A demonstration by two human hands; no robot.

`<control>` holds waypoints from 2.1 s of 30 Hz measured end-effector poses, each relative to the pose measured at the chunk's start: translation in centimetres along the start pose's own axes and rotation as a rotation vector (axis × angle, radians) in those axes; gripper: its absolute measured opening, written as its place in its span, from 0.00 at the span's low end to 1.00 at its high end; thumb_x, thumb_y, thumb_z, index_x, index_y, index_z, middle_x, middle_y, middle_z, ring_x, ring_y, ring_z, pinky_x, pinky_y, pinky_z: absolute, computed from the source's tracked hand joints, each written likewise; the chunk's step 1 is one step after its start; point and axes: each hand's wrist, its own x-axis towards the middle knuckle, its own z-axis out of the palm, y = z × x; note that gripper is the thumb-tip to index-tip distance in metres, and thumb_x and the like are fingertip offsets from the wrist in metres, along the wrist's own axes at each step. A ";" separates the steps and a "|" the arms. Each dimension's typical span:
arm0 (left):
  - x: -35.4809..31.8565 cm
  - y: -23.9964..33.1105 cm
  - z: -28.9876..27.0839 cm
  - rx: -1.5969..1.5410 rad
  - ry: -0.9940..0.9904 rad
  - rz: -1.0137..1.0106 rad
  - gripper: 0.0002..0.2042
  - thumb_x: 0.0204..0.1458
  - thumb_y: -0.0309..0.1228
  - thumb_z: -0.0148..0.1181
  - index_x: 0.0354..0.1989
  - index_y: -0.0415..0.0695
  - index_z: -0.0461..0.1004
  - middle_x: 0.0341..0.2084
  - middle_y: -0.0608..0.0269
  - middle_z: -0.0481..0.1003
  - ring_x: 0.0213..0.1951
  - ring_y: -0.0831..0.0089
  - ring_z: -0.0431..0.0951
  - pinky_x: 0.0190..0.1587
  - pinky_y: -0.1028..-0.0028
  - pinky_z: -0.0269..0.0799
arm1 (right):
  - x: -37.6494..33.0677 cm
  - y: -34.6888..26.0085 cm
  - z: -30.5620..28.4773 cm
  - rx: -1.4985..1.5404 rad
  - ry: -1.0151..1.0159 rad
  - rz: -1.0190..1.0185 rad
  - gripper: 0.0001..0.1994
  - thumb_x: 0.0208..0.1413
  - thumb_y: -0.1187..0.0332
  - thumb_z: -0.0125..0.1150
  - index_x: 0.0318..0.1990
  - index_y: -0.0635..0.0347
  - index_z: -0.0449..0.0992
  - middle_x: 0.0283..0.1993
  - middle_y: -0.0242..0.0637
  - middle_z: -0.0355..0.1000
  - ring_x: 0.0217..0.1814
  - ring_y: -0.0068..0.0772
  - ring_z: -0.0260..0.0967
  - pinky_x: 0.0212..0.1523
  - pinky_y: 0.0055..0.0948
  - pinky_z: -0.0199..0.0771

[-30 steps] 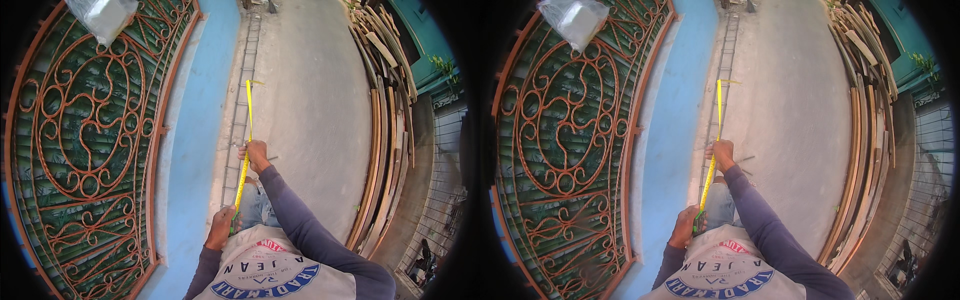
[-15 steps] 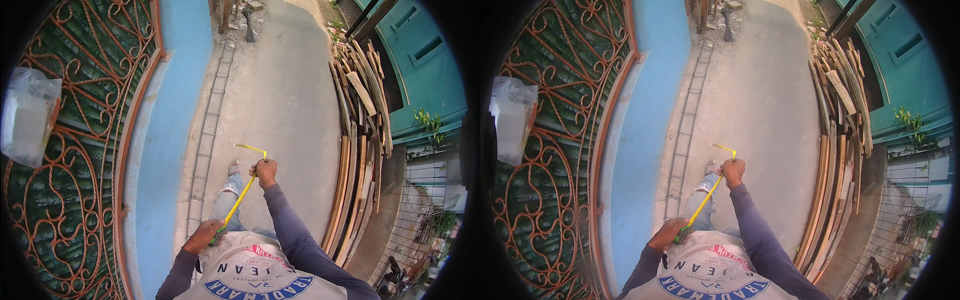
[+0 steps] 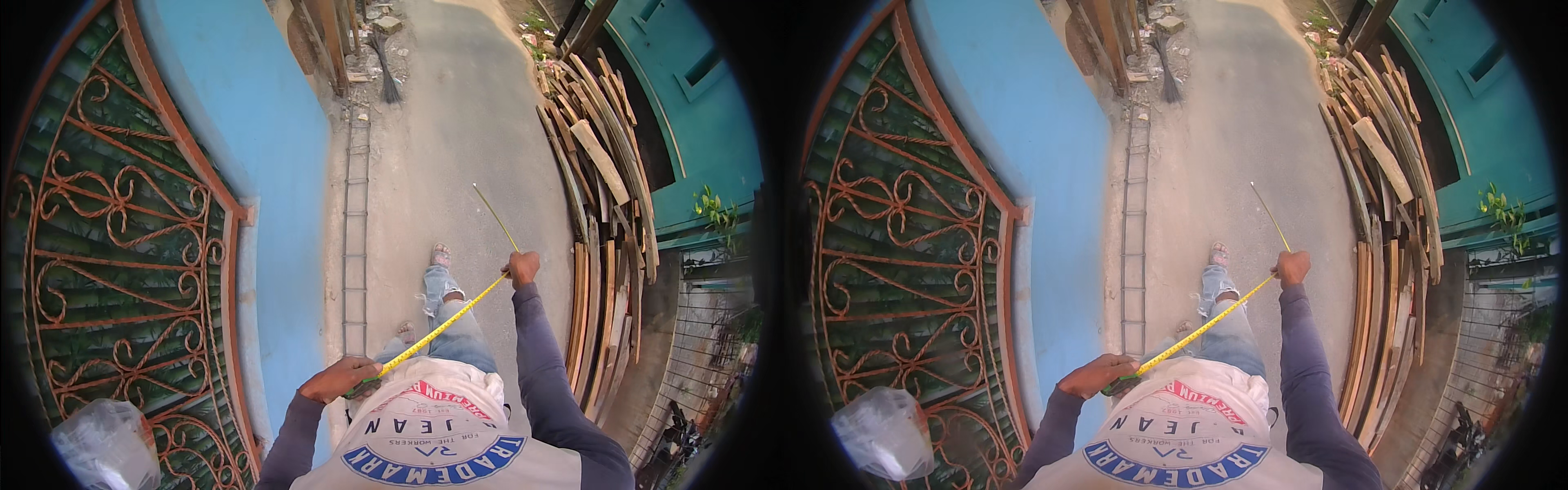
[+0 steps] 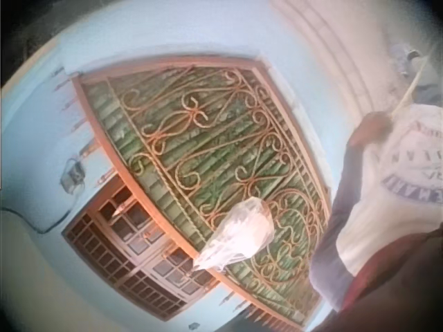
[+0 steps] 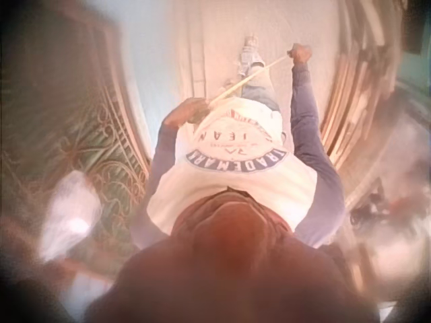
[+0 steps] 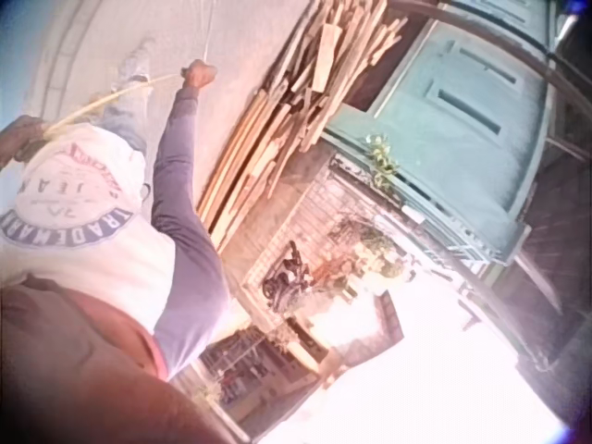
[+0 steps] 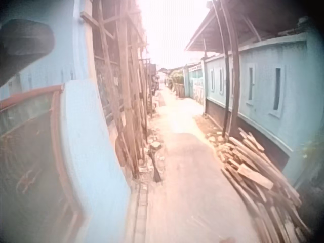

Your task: The person cuts a bundle of wire ties with pliers, separates them, and places them along a metal conduit on the ground. They then measure the conduit with a tape measure and adjust the wire ties accordingly.

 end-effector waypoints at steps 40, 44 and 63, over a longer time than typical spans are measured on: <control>46.4 108.5 -53.3 -0.060 0.201 0.242 0.27 0.66 0.43 0.62 0.64 0.35 0.69 0.41 0.57 0.81 0.38 0.78 0.79 0.37 0.76 0.75 | 63.3 -83.7 43.1 0.143 -1.018 0.047 0.22 0.73 0.54 0.56 0.46 0.69 0.84 0.40 0.43 0.84 0.37 0.30 0.82 0.40 0.28 0.82; 52.4 119.2 -58.2 -0.098 0.245 0.210 0.27 0.65 0.43 0.63 0.64 0.34 0.69 0.42 0.56 0.81 0.38 0.75 0.80 0.38 0.74 0.76 | 74.1 -87.8 45.4 0.079 -0.920 0.083 0.23 0.72 0.52 0.58 0.45 0.69 0.84 0.40 0.42 0.84 0.37 0.29 0.81 0.39 0.28 0.82; 73.2 167.1 -76.4 -0.558 0.380 0.485 0.30 0.72 0.47 0.50 0.73 0.37 0.60 0.64 0.48 0.71 0.67 0.60 0.72 0.67 0.61 0.70 | 110.6 -129.3 67.8 0.341 -1.329 0.287 0.27 0.67 0.52 0.64 0.65 0.62 0.72 0.54 0.40 0.77 0.51 0.37 0.79 0.46 0.38 0.86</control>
